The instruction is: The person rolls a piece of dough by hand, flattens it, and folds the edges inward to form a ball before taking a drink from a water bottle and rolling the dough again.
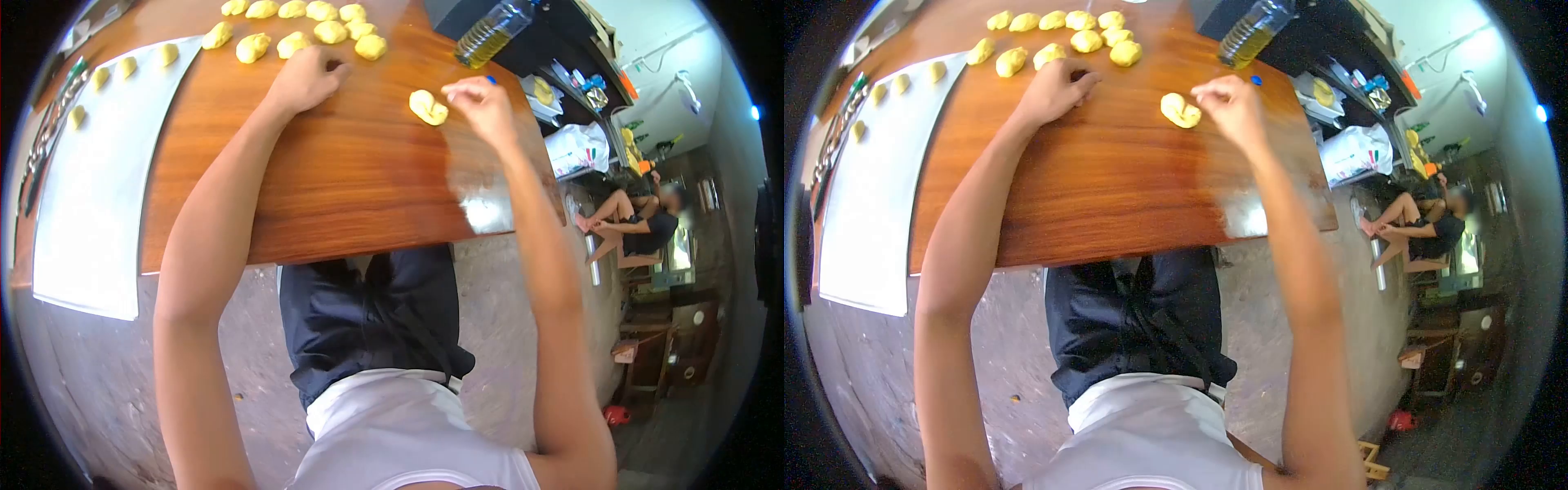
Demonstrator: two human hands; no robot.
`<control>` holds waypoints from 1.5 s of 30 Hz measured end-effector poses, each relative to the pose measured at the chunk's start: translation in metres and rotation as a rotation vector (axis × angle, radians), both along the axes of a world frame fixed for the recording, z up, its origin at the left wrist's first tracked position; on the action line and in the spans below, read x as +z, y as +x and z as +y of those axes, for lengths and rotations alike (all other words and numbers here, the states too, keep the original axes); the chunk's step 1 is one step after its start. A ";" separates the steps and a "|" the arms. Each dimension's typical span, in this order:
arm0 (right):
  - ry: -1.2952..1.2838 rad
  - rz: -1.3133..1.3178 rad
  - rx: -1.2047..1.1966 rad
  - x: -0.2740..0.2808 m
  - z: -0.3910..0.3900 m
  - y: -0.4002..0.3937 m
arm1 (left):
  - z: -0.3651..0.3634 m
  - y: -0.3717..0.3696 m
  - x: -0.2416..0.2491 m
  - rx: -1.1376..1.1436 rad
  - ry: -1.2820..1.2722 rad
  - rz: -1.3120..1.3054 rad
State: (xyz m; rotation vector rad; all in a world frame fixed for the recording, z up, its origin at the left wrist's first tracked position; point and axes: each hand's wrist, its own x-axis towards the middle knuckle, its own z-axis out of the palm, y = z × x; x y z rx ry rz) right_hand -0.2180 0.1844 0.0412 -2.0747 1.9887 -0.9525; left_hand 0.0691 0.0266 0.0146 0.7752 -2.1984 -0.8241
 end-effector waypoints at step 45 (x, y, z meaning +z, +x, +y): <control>-0.364 0.117 -0.032 -0.046 0.026 0.045 | 0.068 -0.074 -0.015 -0.136 -0.384 -0.153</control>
